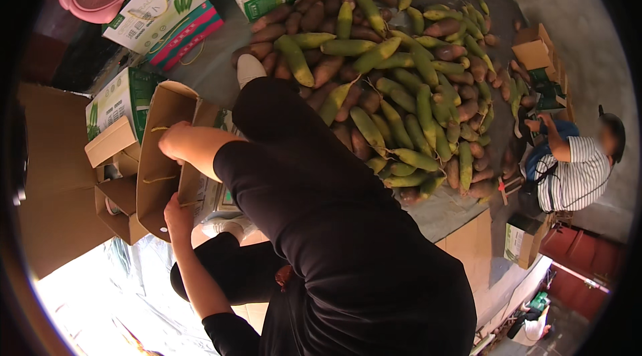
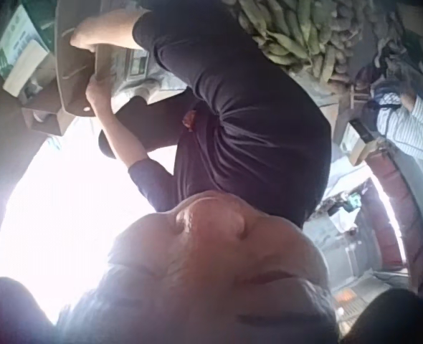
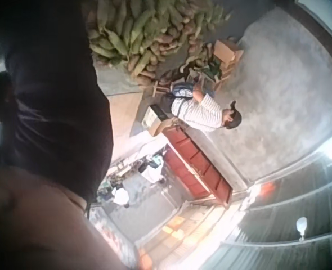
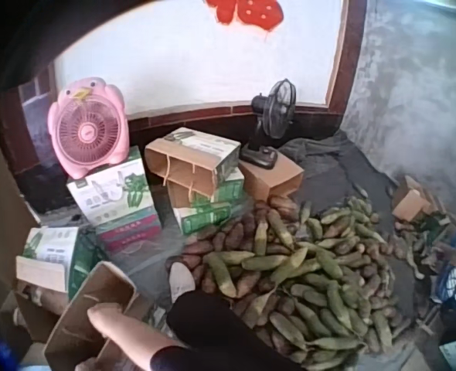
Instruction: Sort and pack vegetables from a pile on the floor into cardboard boxes, then weigh them.
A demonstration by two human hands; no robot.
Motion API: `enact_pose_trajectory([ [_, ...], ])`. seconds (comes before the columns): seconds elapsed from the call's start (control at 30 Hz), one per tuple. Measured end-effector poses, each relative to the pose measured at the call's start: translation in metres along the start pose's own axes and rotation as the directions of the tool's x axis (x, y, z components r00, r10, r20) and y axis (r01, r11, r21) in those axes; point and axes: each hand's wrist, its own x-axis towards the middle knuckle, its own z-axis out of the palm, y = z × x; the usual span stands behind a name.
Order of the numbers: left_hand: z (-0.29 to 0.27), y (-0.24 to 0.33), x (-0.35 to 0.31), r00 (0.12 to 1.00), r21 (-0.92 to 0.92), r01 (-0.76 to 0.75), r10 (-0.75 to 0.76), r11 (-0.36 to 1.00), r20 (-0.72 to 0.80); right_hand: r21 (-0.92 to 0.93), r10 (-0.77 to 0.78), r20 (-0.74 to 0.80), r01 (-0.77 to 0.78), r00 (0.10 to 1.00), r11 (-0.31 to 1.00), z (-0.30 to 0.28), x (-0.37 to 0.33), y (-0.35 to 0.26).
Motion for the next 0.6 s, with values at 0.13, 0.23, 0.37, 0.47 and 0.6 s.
enact_pose_trajectory([
  [0.13, 0.001, 0.002, 0.004, 0.999, 0.033, -0.003, 0.002, 0.999, 0.040, 0.064, -0.288, -0.261, 0.314, 0.921, 0.947, -0.042, -0.033, 0.010],
  [0.23, 0.001, -0.005, -0.001, 0.998, 0.020, 0.049, -0.050, 0.999, 0.026, 0.019, -0.438, -0.455, 0.500, 0.775, 0.866, -0.077, -0.082, 0.036],
  [0.37, -0.003, 0.009, 0.001, 0.999, 0.022, 0.038, -0.039, 0.999, 0.037, 0.185, -0.220, -0.703, 0.473, 0.677, 0.861, -0.098, -0.166, 0.130],
  [0.47, 0.000, 0.010, 0.003, 1.000, -0.026, -0.001, 0.001, 1.000, 0.006, 0.318, 0.194, -0.755, 0.091, 0.626, 0.944, -0.060, -0.213, 0.228],
  [0.6, -0.002, 0.017, 0.005, 0.998, -0.008, 0.027, -0.026, 1.000, 0.058, 0.346, 0.555, -0.703, -0.467, 0.444, 0.813, 0.031, -0.293, 0.336],
])
